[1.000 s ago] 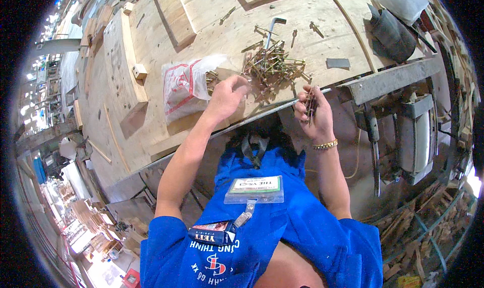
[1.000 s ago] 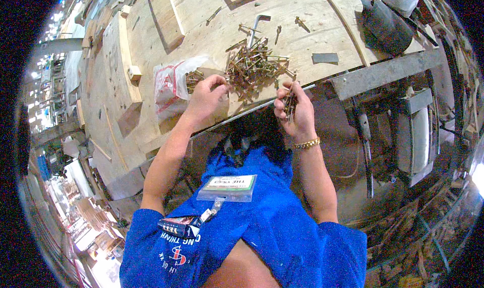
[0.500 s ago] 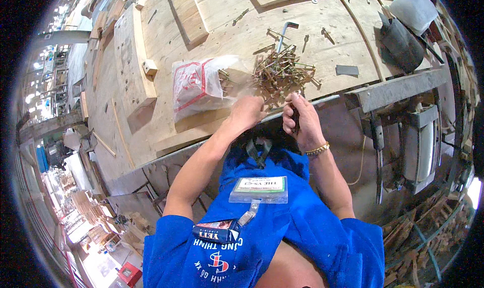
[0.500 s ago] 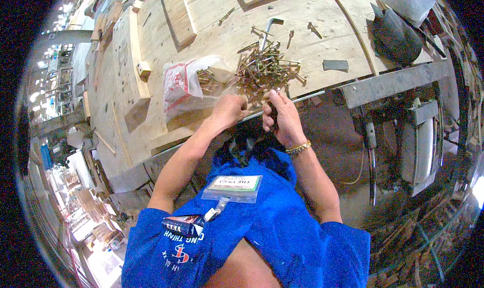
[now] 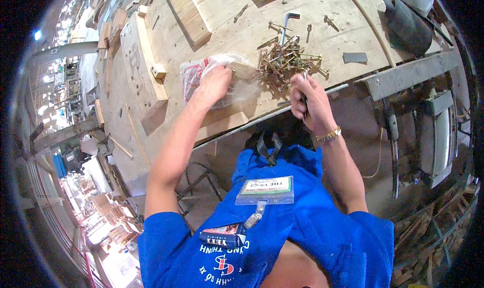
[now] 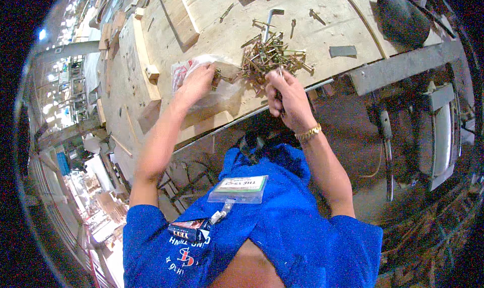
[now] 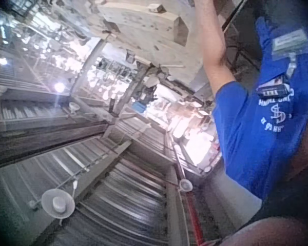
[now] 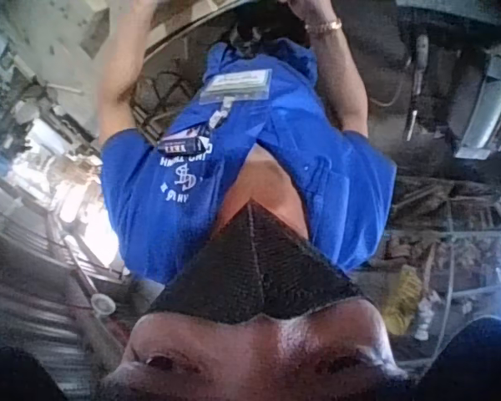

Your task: The person empties a bag of brass fasteners onto a workbench and sorts them by hand. They then walk to a pneumatic nail gun and load the fasteners into its magazine.

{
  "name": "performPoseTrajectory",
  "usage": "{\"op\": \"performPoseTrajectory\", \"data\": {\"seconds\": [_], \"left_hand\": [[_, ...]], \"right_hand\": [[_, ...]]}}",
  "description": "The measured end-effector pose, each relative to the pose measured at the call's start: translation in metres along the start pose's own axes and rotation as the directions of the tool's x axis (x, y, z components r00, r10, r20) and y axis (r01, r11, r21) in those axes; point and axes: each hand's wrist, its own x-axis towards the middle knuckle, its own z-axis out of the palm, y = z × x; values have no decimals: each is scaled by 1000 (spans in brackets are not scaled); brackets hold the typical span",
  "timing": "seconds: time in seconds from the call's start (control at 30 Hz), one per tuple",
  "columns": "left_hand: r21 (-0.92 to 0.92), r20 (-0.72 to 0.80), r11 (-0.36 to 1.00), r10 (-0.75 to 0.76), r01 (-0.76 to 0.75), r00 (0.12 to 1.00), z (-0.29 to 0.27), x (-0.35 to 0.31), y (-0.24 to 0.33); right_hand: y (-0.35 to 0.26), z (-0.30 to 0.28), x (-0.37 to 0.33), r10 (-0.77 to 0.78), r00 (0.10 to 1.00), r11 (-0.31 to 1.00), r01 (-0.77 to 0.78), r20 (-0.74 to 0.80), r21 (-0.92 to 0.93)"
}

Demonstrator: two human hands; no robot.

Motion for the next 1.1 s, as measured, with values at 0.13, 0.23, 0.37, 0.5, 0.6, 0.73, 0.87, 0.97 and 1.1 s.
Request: {"op": "performPoseTrajectory", "data": {"seconds": [0.13,0.23,0.37,0.5,0.6,0.73,0.87,0.97,1.1], "left_hand": [[5,141,1000,11,-12,990,-7,17,8],[65,75,997,31,-36,997,2,9,6],[42,150,998,41,-48,988,3,8,6],[19,165,994,102,-106,981,10,13,0],[20,149,994,104,-108,983,20,11,-2],[-187,-6,982,-15,13,1000,12,8,8],[-268,-171,956,77,-122,982,-13,0,13],[-428,-297,884,58,-187,953,-21,-9,14],[-736,-305,663,-150,-133,940,-45,-8,32]], "right_hand": [[-6,-14,26,-156,988,987,156,-20,43],[-6,-21,33,-140,990,985,140,-1,103],[-8,-30,35,-128,990,979,117,60,167],[-11,-27,34,-104,993,976,91,57,199],[-10,-25,33,-92,994,976,77,66,204],[-10,-27,34,-85,994,975,70,63,210],[-9,-29,36,-67,997,976,55,48,212],[-9,-28,37,-51,996,977,34,77,212],[-5,-27,37,-80,996,988,75,35,134]]}}
